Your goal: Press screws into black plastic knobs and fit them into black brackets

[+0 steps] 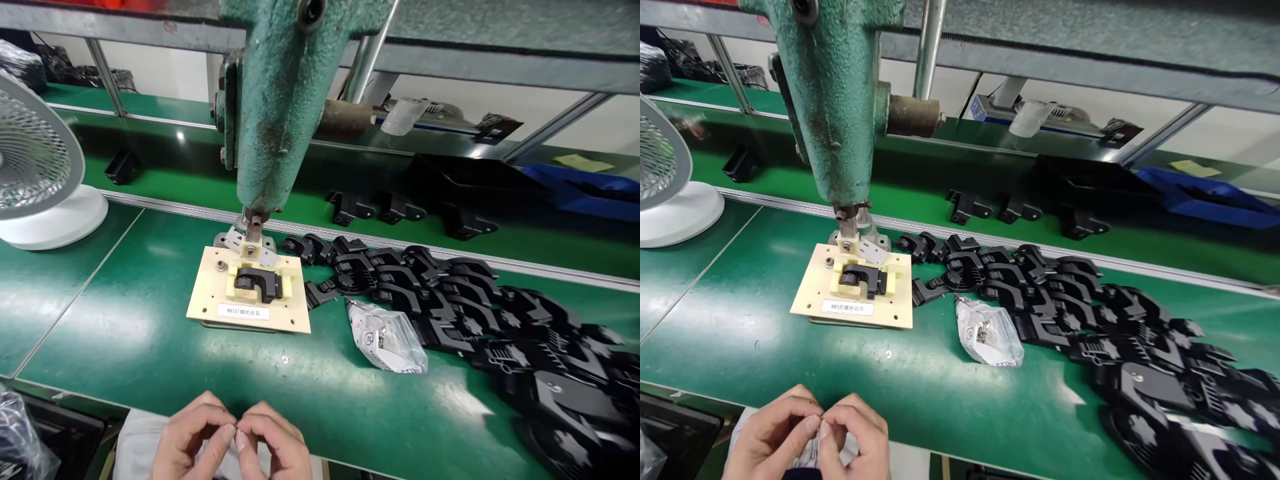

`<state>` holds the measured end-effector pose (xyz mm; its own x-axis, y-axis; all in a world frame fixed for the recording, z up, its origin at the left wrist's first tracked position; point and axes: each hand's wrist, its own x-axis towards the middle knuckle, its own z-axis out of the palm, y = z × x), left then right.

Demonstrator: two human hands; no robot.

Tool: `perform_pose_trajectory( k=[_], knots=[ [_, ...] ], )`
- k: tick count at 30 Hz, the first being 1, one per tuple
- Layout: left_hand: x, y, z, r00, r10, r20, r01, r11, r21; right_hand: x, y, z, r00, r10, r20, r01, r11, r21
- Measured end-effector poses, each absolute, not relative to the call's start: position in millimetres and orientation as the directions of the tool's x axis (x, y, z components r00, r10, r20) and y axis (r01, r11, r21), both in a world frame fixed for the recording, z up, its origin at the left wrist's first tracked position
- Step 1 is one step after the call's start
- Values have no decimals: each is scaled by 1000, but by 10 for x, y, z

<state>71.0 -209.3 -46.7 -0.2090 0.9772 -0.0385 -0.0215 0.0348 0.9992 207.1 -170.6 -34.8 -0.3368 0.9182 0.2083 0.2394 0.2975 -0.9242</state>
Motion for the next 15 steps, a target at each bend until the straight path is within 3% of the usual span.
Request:
perform_pose_trajectory(
  k=[5, 10, 15],
  knots=[
    [530, -1949, -349, -33, 988, 154, 222, -143, 965, 2018, -1627, -224, -327, 911, 252, 258, 342, -903],
    [434, -1655, -46, -39, 994, 104, 283, -89, 955, 1964, -1326, -66, -384, 869, 313, 193, 407, -893],
    [282, -1245, 26, -120, 958, 261, 365, -202, 909, 1875, -903, -108, -136, 858, 495, 390, 506, -769]
  ],
)
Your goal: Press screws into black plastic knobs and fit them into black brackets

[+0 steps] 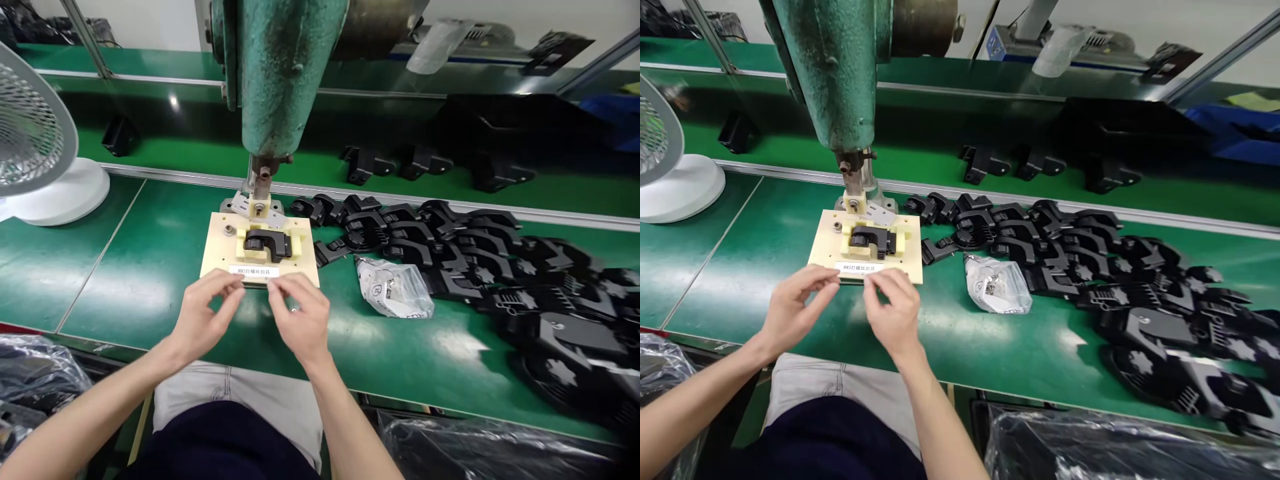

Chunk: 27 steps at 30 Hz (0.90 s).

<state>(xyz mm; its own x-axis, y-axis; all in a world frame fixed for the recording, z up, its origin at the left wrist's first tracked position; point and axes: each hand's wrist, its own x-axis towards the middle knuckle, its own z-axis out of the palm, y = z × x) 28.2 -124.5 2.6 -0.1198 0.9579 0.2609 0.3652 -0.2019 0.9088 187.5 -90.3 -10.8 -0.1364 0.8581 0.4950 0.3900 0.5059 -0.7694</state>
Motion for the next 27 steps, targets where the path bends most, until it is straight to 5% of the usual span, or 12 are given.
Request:
perform_pose_trajectory(
  k=[7, 16, 27],
  knots=[
    [163, -646, 29, -192, 851, 489, 449, -367, 815, 1611, -409, -86, 0, 753, 658, 484, 576, -659],
    [197, -150, -44, -136, 874, 467, 193, -439, 877, 1394, -84, -67, -20, 718, 696, 485, 615, -621],
    [111, -43, -159, -16, 843, 538, 236, -519, 821, 1280, -91, -173, 99, 682, 724, 542, 574, -614]
  ],
)
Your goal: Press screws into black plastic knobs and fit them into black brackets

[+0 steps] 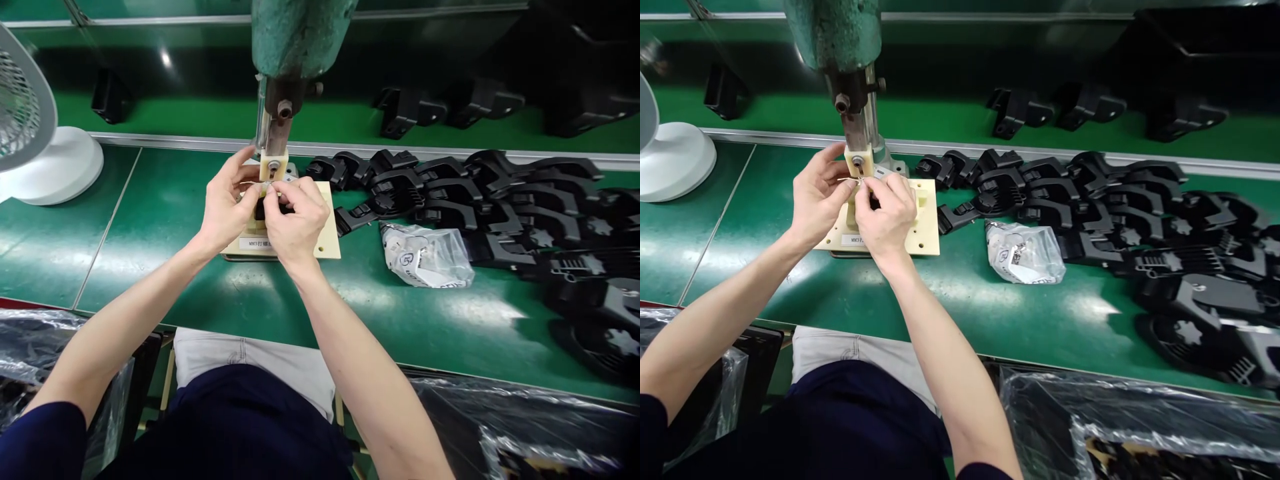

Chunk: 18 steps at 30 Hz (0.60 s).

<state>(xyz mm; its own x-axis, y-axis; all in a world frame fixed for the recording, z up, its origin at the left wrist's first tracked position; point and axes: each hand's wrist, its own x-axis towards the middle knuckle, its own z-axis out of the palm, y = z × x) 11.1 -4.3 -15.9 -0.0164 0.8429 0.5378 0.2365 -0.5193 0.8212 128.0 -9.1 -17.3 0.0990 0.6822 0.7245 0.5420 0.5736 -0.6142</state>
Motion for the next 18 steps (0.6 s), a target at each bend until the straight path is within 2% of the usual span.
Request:
perform_pose_trajectory(
  k=[8, 14, 18],
  knots=[
    [95, -23, -131, 60, 819, 571, 373, -548, 748, 1279, -89, -174, 102, 696, 711, 562, 549, -619],
    [66, 73, -204, 76, 758, 648, 471, -600, 646, 1231, -77, -231, 138, 661, 738, 597, 539, -594],
    [74, 105, -239, 63, 734, 676, 505, -608, 613, 1247, -66, -226, 168, 701, 693, 595, 488, -639]
  ],
)
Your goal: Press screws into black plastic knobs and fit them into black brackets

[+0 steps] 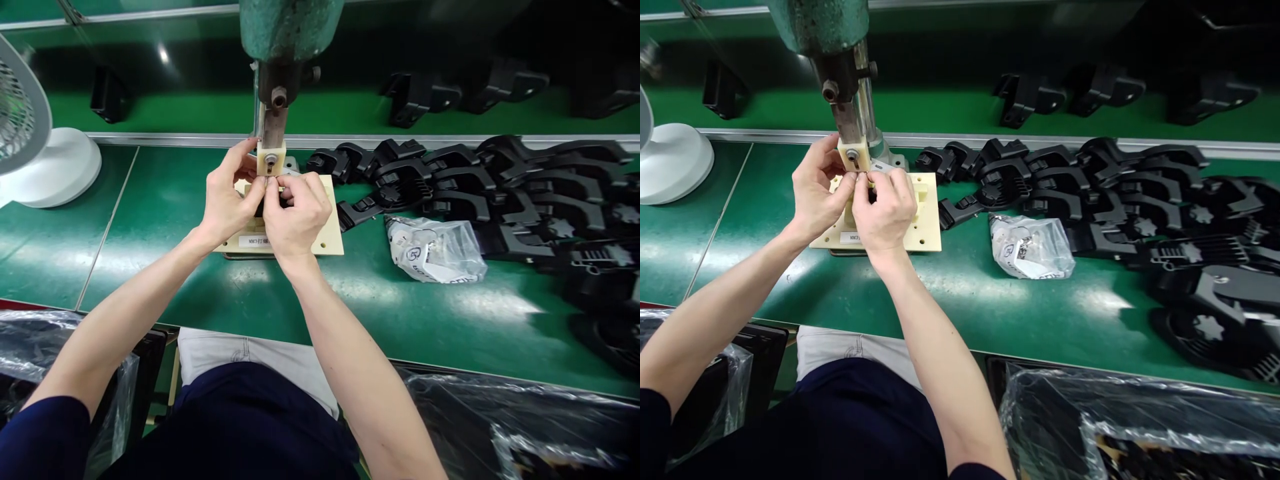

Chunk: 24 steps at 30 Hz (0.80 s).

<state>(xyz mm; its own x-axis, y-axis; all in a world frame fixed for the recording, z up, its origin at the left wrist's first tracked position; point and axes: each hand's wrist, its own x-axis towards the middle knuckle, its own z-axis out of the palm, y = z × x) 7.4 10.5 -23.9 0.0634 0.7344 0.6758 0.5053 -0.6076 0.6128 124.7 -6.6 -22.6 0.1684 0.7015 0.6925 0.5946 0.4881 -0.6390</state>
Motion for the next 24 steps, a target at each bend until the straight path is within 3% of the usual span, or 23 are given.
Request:
perform_pose_trajectory(
  k=[11, 20, 24],
  knots=[
    [-15, 57, 23, 127, 795, 593, 516, -564, 645, 1312, -81, -109, 191, 745, 639, 514, 478, -712],
    [81, 20, 75, 19, 791, 612, 539, -524, 660, 1628, -239, -38, 39, 759, 650, 577, 514, -634],
    [107, -31, 112, -27, 795, 606, 575, -484, 660, 2035, -235, 264, 48, 743, 667, 607, 509, -611]
  ],
)
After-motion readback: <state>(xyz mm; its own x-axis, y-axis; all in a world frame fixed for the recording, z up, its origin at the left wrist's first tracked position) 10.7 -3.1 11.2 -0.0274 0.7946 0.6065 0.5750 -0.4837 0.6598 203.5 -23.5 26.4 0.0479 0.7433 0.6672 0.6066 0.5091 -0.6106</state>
